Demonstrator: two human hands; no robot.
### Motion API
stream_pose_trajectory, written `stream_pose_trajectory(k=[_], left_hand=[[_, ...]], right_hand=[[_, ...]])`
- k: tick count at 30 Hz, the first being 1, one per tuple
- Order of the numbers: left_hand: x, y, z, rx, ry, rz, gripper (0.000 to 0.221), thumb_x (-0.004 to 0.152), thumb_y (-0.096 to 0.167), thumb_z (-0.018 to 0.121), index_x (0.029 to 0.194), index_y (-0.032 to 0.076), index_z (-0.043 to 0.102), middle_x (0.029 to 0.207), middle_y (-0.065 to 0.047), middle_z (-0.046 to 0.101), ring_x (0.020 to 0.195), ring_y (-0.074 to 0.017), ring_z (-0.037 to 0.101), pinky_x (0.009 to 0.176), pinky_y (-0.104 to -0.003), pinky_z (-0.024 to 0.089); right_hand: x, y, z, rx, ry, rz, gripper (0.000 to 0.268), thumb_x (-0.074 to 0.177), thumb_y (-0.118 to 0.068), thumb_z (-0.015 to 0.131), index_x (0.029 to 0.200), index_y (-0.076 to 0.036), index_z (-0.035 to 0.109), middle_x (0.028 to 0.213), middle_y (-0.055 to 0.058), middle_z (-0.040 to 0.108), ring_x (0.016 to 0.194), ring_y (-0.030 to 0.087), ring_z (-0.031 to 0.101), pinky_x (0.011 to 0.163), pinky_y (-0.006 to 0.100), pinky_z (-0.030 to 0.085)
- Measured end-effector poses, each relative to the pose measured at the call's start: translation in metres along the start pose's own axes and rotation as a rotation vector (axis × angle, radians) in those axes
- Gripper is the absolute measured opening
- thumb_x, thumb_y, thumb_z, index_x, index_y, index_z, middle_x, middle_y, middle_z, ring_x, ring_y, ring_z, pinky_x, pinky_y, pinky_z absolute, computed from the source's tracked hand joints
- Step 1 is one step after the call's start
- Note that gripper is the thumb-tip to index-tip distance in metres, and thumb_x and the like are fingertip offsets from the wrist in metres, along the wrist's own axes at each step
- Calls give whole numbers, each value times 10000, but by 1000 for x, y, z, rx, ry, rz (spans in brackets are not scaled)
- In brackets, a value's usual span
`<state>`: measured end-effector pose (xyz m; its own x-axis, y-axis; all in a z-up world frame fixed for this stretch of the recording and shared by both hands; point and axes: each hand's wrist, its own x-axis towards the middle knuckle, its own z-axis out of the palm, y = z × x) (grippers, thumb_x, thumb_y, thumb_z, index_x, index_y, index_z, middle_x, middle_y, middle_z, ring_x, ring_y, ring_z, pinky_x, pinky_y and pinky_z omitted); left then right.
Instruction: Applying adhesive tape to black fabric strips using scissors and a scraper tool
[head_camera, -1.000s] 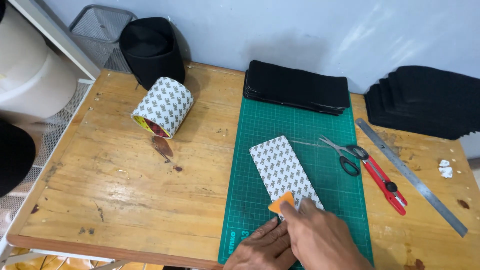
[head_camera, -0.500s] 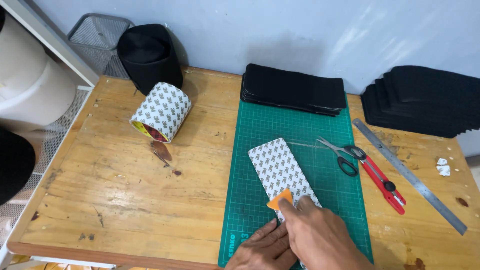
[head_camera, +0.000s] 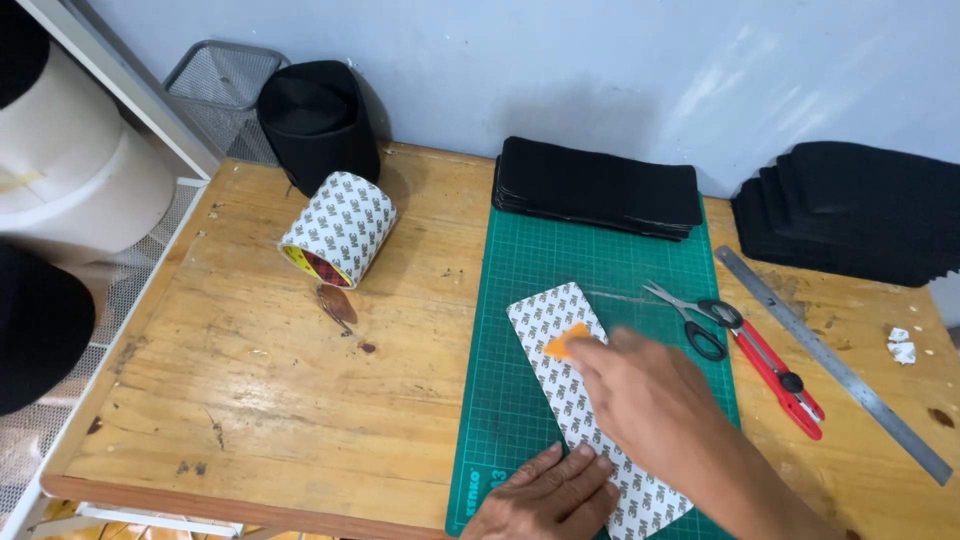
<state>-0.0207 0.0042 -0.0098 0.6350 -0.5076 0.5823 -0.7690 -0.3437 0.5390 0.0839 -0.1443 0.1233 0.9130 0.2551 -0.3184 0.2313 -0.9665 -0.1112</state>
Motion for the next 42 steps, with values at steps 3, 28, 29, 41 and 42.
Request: stream_pose_trajectory(k=[3,28,29,41,42], left_hand=[[-2,-3,3,-17,-41,-15,322,1127,213,580,1401,49,621,1469,-173,619,1380,-396,561,1129,-580,434],[8,2,6,2,1,-114,227,1087,222,657,1292,140,711,1399,-41,690,1333,-273,616,1093,-460,482],[8,1,9,23,48,-124,207,1087,274,650,1236,161,739,1355,-8,716,1304,-243,641,1072,-438,505],[6,-1,30,115,281,-144,167,927,211,844,1091,212,810,1177,58,800,1147,-173,746,988,-378,593],[4,-4,31,81,270,-133,187,945,223,835,1128,210,800,1204,48,793,1179,-179,732,1016,-378,578]], right_hand=[[-45,25,26,-117,-262,147,369,1024,-419,492,1389,-439,437,990,8,550,765,275,721,675,461,613],[-53,58,75,-128,-145,148,523,942,-360,599,1411,-507,423,939,-50,595,748,221,704,664,415,645],[-61,71,110,-169,-99,228,568,907,-429,608,1412,-603,414,913,-66,551,695,235,681,623,437,581],[71,15,28,75,143,-83,321,1068,-209,442,1325,-192,634,798,109,654,513,212,608,391,334,518],[85,17,29,105,211,-117,330,1060,-218,464,1296,-147,684,811,130,671,558,249,631,435,376,550]])
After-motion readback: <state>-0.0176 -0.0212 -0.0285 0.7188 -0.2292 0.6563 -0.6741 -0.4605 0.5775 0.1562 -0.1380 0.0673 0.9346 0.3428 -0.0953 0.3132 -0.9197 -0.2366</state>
